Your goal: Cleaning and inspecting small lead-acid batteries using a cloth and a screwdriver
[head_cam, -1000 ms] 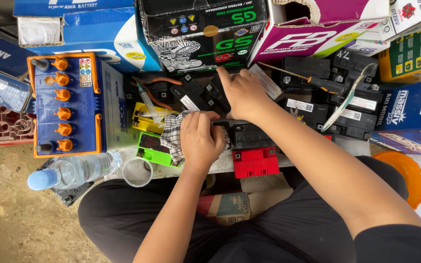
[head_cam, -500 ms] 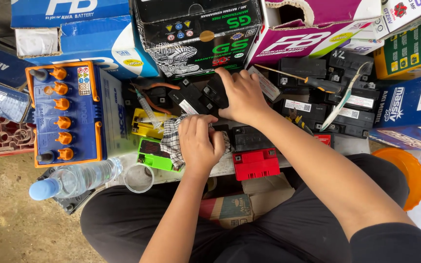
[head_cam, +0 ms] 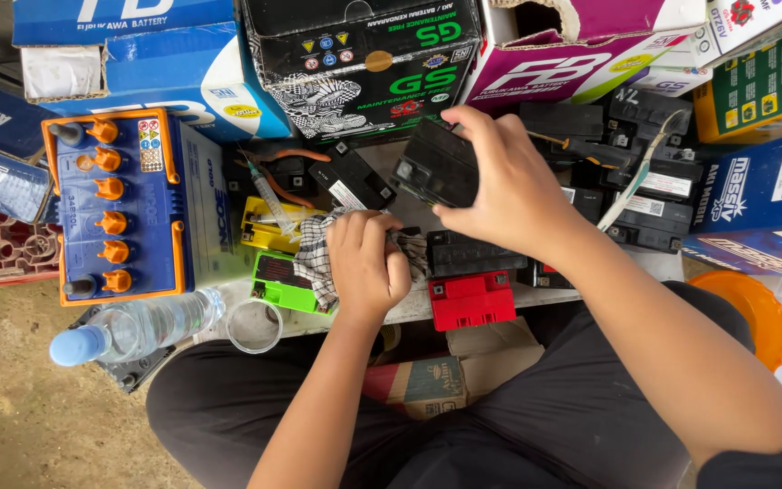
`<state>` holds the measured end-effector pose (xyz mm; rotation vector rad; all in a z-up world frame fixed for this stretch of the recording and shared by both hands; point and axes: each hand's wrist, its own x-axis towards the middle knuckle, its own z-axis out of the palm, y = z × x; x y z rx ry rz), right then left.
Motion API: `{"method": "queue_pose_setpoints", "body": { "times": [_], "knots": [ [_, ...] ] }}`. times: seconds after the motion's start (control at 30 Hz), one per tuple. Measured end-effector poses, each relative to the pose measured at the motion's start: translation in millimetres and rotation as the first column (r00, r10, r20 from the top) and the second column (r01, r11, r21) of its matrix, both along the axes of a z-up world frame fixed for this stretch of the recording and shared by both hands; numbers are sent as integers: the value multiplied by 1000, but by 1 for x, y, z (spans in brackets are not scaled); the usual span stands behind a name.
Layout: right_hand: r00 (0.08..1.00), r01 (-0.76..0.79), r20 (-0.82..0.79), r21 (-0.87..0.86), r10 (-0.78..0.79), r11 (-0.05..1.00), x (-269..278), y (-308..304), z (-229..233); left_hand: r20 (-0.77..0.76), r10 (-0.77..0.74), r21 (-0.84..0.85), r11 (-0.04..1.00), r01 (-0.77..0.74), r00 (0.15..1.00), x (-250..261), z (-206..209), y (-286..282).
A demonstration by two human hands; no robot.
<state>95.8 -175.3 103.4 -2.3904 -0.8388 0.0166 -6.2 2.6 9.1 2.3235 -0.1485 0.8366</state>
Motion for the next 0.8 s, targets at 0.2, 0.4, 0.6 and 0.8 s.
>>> {"method": "queue_pose_setpoints", "body": {
  "times": [0.2, 0.4, 0.6, 0.8],
  "knots": [
    [997, -72, 11, -34, 73, 997, -35, -35, 33, -89, -137, -16, 991, 136, 987, -2, 2, 7],
    [992, -124, -50, -107, 119, 987, -53, -55, 25, -342, -330, 54, 928, 369, 880, -14, 40, 20],
    [992, -115, -58, -146, 108, 982, -57, -62, 20, -250, -298, 178, 921, 346, 921, -13, 25, 29],
    [993, -107, -55, -120, 101, 987, -65, -63, 19, -160, -123, -185, 978, 92, 980, -18, 41, 20]
  ]
}}
